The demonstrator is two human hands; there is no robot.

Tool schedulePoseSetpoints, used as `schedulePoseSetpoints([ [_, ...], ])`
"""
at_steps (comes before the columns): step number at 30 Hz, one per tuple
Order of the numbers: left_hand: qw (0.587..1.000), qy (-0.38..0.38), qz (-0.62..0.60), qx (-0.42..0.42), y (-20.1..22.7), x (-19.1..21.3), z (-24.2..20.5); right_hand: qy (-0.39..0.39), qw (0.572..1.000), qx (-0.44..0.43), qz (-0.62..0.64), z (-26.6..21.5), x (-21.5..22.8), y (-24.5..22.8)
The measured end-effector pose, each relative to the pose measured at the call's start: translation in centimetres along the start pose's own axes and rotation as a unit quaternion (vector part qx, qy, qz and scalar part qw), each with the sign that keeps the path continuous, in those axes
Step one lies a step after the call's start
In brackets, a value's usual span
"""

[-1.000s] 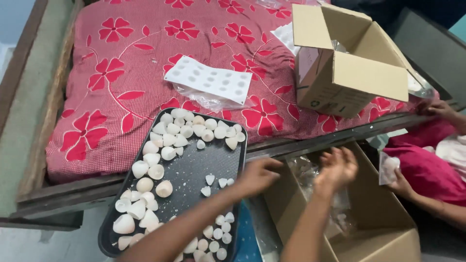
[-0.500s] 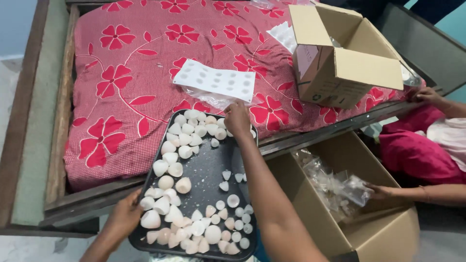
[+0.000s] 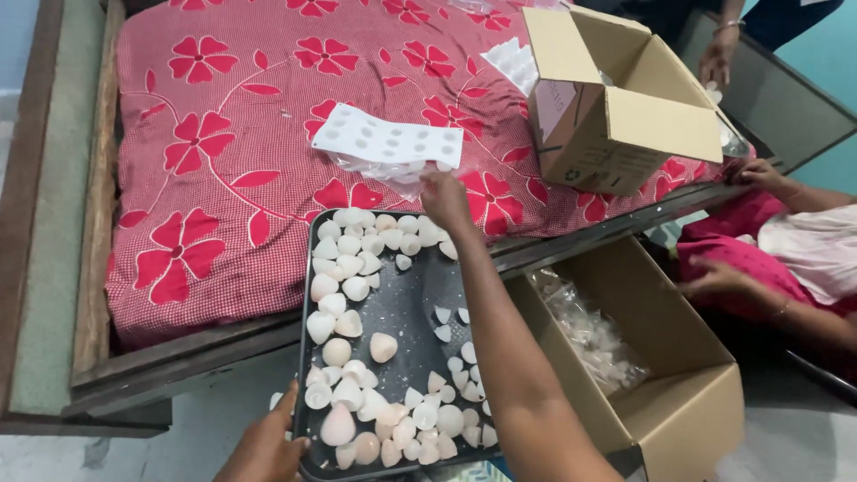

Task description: The person sits on the floor and packs white shell-shaped items one at a time from a black tray into small clear plastic bags, seals each bag, and places the filled bags into a cardboard box beside them. Other workers pack similar bags nearby.

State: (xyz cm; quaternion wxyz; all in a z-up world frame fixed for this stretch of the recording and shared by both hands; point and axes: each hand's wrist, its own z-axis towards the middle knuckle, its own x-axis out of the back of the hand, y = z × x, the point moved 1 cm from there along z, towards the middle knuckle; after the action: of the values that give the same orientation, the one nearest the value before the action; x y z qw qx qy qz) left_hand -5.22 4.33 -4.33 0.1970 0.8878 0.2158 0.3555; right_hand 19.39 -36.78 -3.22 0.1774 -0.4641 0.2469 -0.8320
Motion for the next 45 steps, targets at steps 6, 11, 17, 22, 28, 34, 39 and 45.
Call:
schedulePoseSetpoints([
  [6,0.989,-0.03,-0.141,0.004,-2.4,-0.1,0.9,-0.04,0.995,-0.02,0.094,0.0,8.6,-7.9],
  [11,0.991,0.084,0.011,-0.105,-1.6,2.5,1.1,-0.096,0.923,-0.085,0.362,-3.4,11.7,-10.9],
  [17,0.867,0.044,-0.431,-0.247,4.7,6.1,2.5,-0.156,0.713,-0.153,0.667,-8.8,10.7,-13.0],
  [22,0.737,-0.108,-0.648,-0.158,6.9,5.2,1.5,-0.163,0.676,-0.228,0.682,-11.5,9.2,-12.9],
  [28,0.769,-0.037,-0.578,-0.271,5.3,3.3,4.4,-0.197,0.817,-0.223,0.495,-13.1,7.2,-9.5],
  [34,0.839,0.01,-0.434,-0.329,5.4,2.8,5.6,-0.167,0.91,-0.174,0.337,-11.6,8.5,-12.8],
  [39,0.829,0.05,-0.446,-0.334,5.6,3.8,5.0,-0.281,0.902,-0.075,0.319,-12.0,8.3,-13.5],
  [45,0.79,0.11,-0.526,-0.295,5.6,4.7,4.8,-0.204,0.869,-0.074,0.444,-11.7,8.1,-12.8],
])
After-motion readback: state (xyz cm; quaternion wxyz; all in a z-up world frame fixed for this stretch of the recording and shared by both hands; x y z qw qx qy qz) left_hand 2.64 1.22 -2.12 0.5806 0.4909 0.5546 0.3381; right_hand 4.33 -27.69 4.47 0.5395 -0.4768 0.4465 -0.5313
